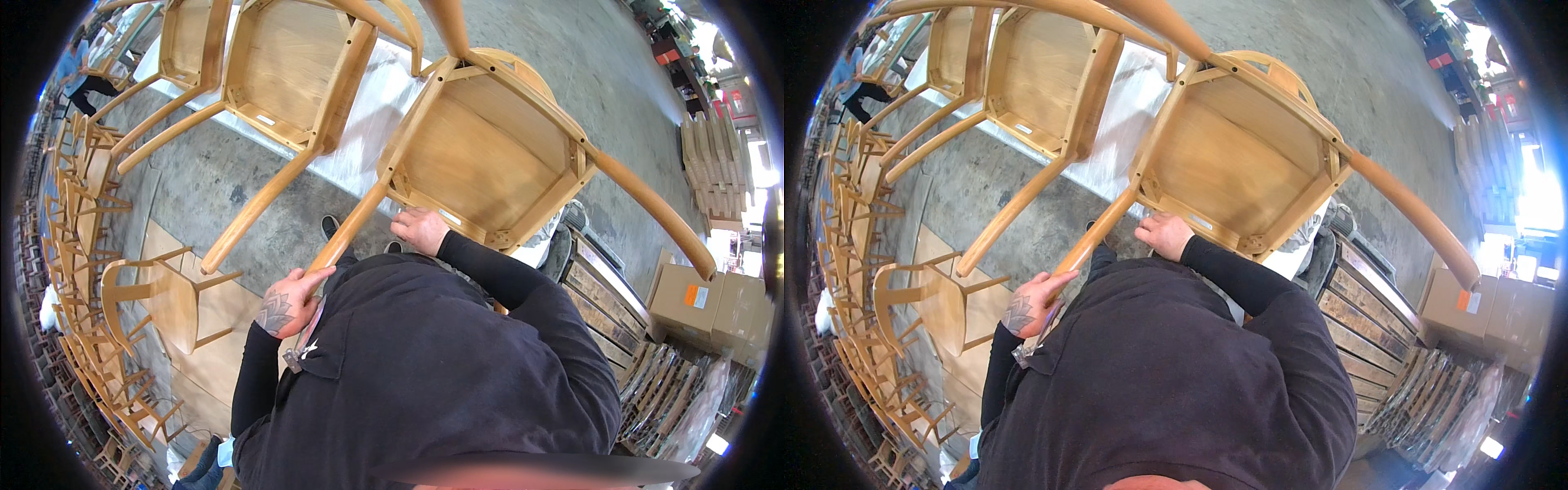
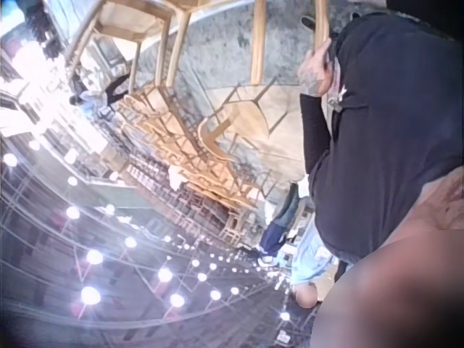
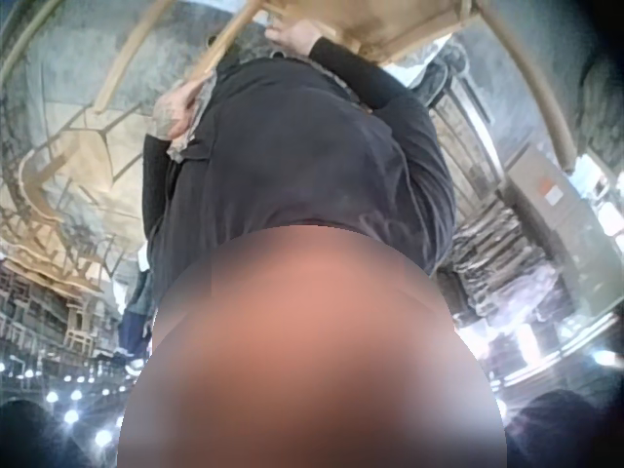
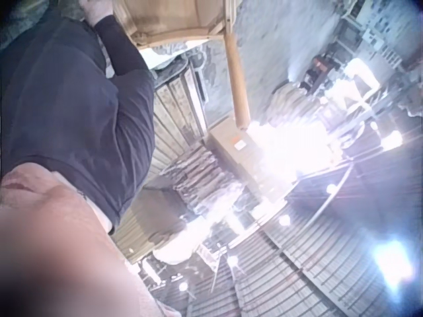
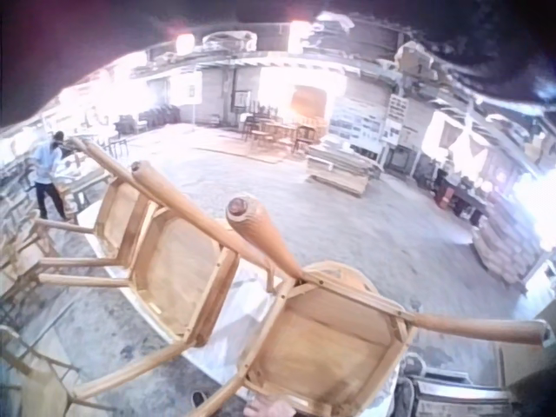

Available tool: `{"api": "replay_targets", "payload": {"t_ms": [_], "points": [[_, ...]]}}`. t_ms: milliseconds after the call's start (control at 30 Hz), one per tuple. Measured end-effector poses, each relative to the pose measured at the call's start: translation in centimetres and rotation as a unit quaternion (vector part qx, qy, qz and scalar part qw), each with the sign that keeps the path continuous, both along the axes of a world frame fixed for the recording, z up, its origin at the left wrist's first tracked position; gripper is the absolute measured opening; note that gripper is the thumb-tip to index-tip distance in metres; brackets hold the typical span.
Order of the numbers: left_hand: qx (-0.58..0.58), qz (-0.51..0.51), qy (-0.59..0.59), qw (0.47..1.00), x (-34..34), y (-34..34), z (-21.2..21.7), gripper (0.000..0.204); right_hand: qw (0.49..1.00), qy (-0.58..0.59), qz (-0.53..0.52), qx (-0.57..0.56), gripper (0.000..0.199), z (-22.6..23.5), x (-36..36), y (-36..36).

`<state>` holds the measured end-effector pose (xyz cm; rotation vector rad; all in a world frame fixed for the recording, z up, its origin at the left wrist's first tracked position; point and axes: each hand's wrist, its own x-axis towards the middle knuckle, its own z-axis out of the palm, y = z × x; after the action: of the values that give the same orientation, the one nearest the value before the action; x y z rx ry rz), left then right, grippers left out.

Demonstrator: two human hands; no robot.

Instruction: The person wipes wooden chairs with a cloth, handling them one at a time. They lift, rotate, and wipe the seat and legs, then place the chairs on a nearby pallet or floor.

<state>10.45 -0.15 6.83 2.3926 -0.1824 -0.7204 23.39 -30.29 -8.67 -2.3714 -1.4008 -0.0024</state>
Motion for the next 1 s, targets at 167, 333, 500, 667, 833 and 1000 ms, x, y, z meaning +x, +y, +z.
{"api": "replay_targets", "payload": {"t_ms": [167,333,500,667,833,1000], "points": [[0.022,-0.007,-0.004,1.000,0.0,0.0,0.1,0.058,1.000,0.005,0.005,-0.026,0.009,-0.2,0.3,0.3],[0.015,-0.001,0.007,1.000,0.1,-0.1,0.3,0.057,0.999,-0.011,-0.012,-0.050,0.007,-0.4,0.2,0.4],[0.015,-0.001,-0.001,1.000,0.1,0.0,0.3,0.058,0.997,-0.013,-0.029,-0.076,0.006,-0.6,0.3,0.6],[0.014,-0.002,-0.004,1.000,0.1,0.0,0.2,0.058,0.998,-0.018,-0.030,-0.057,0.005,-0.8,0.7,1.1],[0.042,-0.016,0.004,0.999,0.1,0.1,0.1,0.059,0.998,-0.018,-0.026,-0.052,0.007,-0.5,1.1,1.3],[0.018,-0.012,-0.011,1.000,0.0,0.3,-0.1,0.059,0.999,-0.012,-0.026,-0.015,0.009,0.8,1.4,1.8]]}}
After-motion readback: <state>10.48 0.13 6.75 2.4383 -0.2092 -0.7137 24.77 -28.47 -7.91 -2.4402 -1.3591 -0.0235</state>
